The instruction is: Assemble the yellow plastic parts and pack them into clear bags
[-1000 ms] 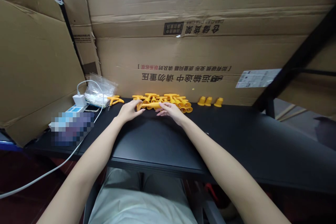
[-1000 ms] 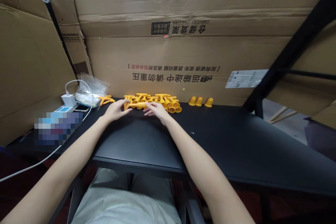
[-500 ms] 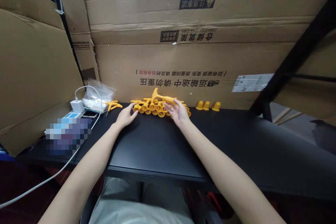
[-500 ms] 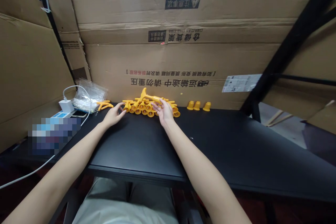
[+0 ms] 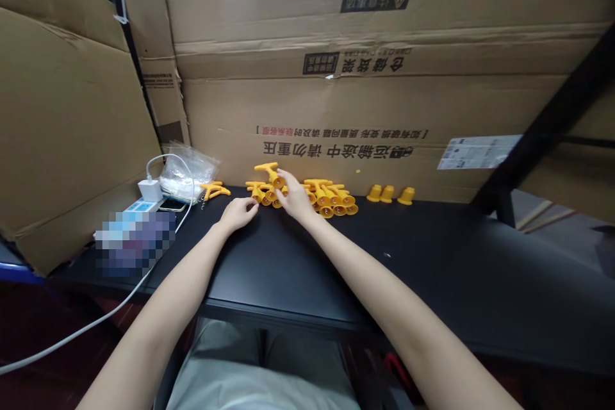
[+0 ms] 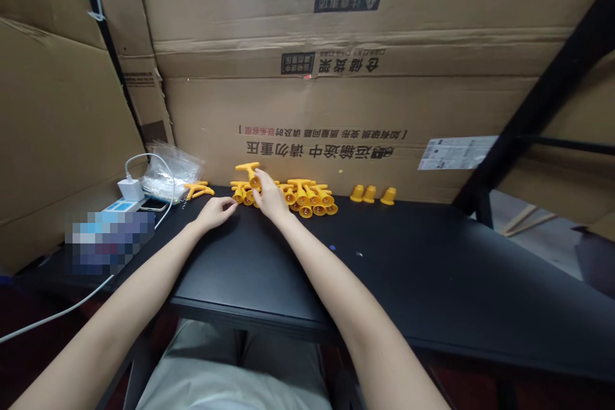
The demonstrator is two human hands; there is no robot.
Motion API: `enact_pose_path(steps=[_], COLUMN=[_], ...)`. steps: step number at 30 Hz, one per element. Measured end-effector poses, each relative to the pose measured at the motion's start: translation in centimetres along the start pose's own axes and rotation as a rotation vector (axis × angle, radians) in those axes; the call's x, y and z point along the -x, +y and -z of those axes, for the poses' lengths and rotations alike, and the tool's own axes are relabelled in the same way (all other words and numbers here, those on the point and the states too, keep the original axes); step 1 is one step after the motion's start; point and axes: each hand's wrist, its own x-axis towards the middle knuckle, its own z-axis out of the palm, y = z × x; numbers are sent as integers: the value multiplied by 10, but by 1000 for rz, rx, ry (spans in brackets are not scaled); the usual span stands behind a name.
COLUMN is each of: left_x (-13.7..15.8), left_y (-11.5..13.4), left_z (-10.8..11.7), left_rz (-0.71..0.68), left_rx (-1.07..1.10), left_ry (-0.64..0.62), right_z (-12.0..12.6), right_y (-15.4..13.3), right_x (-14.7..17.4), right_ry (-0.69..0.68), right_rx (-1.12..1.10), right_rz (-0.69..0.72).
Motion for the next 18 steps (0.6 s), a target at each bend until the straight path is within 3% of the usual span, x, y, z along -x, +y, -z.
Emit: enact_pose_path(steps=[3, 8, 12, 15, 18], left_x=[0, 1, 1, 0, 0], left_y=[0, 2, 5, 4, -4], left_z=[0, 1, 2, 5, 10], left_rz=[-1, 0, 35, 133, 326], left_rx=[-11, -19, -28, -77, -213], left_ry=[-5, -26, -25, 22, 126], right_z=[-21, -42, -46, -42, -31], right_y=[-15, -31, -31, -25, -18], right_x=[-14, -19, -12, -6, 0], right_ry=[-151, -306, -441, -456, -442], right_rx=[192, 512, 586, 563, 527], right_rz=[10, -109, -152, -156, -136])
